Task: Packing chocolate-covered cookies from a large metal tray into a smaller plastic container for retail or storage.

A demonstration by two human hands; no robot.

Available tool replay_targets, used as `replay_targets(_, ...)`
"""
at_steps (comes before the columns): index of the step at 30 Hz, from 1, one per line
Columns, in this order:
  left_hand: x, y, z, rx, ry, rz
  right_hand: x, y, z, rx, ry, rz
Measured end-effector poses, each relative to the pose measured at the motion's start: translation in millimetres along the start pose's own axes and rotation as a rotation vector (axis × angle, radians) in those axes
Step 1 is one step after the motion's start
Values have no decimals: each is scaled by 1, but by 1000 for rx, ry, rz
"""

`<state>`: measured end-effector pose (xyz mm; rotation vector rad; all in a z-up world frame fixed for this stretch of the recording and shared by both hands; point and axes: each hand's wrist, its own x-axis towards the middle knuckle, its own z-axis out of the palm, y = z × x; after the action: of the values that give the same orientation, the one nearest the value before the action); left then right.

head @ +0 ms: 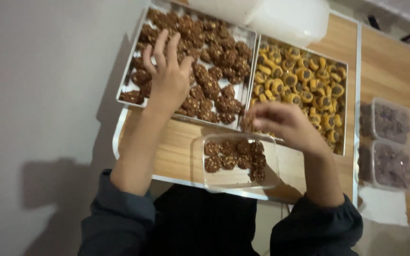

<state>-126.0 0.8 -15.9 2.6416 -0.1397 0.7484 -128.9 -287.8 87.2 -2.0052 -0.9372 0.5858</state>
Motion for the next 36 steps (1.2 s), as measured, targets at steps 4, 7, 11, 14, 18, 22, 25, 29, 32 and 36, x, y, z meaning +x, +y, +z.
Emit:
replay_targets(4,-3,0,8,3,64,70,-52,6,36,-115,-32,104)
replay_targets(7,-4,1,11,-9,52,83,-69,1,56,-194,-19,250)
replay_targets(11,-5,1,11,12,72,112,-75,10,70,-153,-65,428)
replay_targets(14,-6,-1,13,32,71,123,-77,15,76,-172,-59,436)
replay_targets(18,-6,-2,17,41,104,150,-81,17,81,-278,14,269)
replay_targets(22,-6,0,13,48,99,163,-88,23,86,-342,73,135)
replay_targets(25,-6,-1,13,52,99,151,-95,22,84,-412,138,128)
replay_targets(29,-6,0,10,20,74,140,-110,24,81,-619,176,90)
replay_targets(32,-5,2,7,-6,55,128,-116,29,86,-727,124,71)
replay_targets(36,-6,0,7,31,88,152,-116,26,90,-875,117,28)
